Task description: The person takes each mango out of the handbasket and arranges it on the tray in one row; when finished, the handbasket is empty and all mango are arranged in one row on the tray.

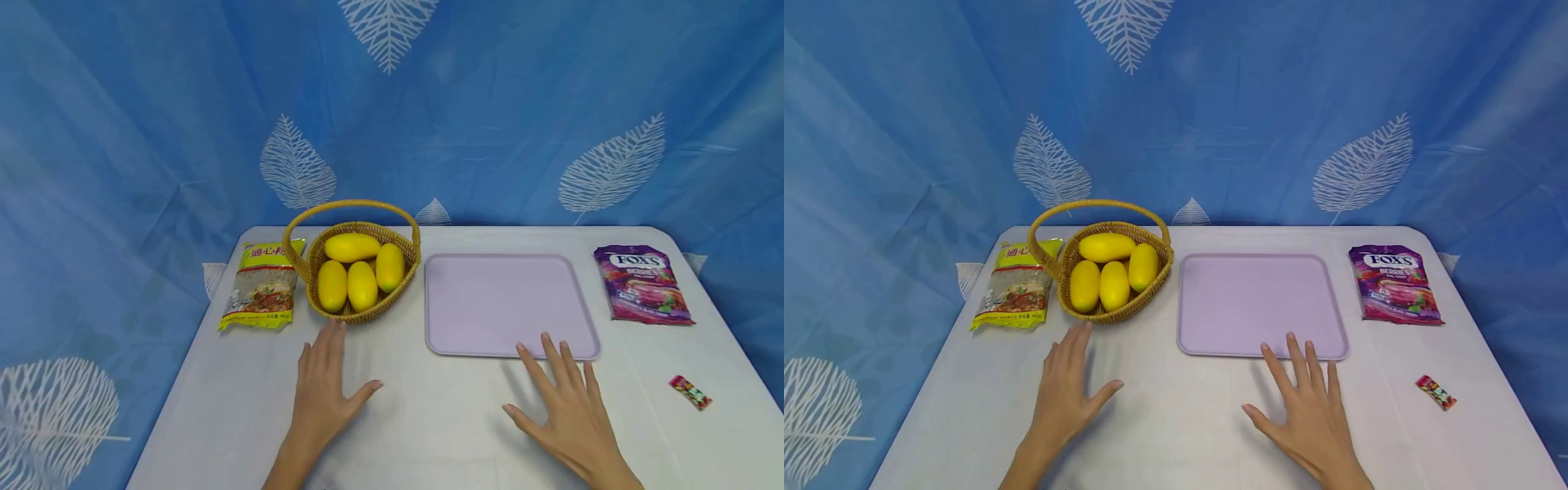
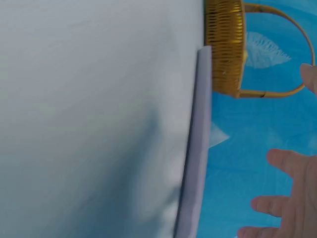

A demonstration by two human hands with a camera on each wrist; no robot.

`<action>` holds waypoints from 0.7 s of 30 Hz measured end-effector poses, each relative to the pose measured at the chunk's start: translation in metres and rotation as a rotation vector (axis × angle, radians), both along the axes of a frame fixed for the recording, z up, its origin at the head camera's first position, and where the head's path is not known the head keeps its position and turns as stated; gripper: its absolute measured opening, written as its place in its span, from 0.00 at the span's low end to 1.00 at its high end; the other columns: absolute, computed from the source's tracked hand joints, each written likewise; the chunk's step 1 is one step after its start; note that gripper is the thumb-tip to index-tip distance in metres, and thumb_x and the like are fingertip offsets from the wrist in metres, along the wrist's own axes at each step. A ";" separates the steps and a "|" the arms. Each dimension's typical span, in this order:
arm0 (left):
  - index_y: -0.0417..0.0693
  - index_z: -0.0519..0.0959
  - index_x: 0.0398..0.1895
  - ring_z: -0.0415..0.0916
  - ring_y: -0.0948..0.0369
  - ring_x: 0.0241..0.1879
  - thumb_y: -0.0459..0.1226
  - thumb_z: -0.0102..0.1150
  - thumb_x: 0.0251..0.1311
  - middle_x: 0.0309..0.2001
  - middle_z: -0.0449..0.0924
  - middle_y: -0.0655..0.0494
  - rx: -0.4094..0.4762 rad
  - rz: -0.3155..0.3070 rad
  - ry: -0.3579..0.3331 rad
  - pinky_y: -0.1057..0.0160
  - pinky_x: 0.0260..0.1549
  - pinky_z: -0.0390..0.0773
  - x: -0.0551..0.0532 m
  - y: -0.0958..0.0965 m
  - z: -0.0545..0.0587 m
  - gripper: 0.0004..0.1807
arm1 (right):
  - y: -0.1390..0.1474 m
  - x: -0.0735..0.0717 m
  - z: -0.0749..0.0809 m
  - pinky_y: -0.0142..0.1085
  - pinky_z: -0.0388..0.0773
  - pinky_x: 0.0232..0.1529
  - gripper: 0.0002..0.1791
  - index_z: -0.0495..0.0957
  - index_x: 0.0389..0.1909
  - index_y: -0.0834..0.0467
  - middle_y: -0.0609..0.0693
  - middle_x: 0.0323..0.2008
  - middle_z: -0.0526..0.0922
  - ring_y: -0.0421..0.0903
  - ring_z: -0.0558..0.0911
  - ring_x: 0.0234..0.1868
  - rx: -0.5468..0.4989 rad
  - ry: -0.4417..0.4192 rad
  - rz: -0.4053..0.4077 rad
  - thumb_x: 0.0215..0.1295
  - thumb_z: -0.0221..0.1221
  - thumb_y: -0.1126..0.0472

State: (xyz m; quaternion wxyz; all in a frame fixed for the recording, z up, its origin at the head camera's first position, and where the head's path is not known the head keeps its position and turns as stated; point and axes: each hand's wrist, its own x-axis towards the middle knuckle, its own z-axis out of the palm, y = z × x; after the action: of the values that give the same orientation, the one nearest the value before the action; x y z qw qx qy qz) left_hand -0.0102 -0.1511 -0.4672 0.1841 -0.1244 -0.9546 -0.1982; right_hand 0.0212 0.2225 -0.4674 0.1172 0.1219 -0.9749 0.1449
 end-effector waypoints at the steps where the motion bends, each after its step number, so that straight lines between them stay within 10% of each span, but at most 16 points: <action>1: 0.41 0.55 0.75 0.60 0.42 0.70 0.65 0.65 0.49 0.72 0.60 0.39 0.050 0.001 -0.008 0.33 0.62 0.61 -0.003 0.000 0.000 0.58 | -0.003 -0.003 0.002 0.64 0.44 0.72 0.51 0.57 0.75 0.41 0.58 0.76 0.54 0.59 0.47 0.78 -0.012 0.014 0.015 0.52 0.61 0.28; 9: 0.41 0.46 0.78 0.47 0.43 0.75 0.53 0.72 0.52 0.76 0.42 0.38 0.369 0.111 -0.102 0.38 0.64 0.64 -0.030 0.003 -0.001 0.59 | -0.040 -0.037 0.030 0.63 0.68 0.59 0.45 0.60 0.74 0.45 0.57 0.75 0.57 0.64 0.63 0.70 -0.089 0.069 0.174 0.59 0.57 0.29; 21: 0.41 0.44 0.77 0.39 0.44 0.77 0.48 0.64 0.61 0.77 0.34 0.37 0.533 0.224 -0.038 0.37 0.68 0.56 -0.061 0.006 -0.024 0.51 | -0.108 -0.097 0.053 0.55 0.75 0.58 0.38 0.63 0.72 0.51 0.57 0.73 0.61 0.57 0.69 0.68 -0.221 0.045 0.483 0.63 0.64 0.46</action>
State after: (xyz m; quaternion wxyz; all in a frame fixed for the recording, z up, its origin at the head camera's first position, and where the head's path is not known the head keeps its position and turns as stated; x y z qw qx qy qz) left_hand -0.0712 -0.1449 -0.4909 0.2131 0.0384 -0.8800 -0.4228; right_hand -0.0754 0.1146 -0.4142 0.1133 0.3405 -0.8930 0.2716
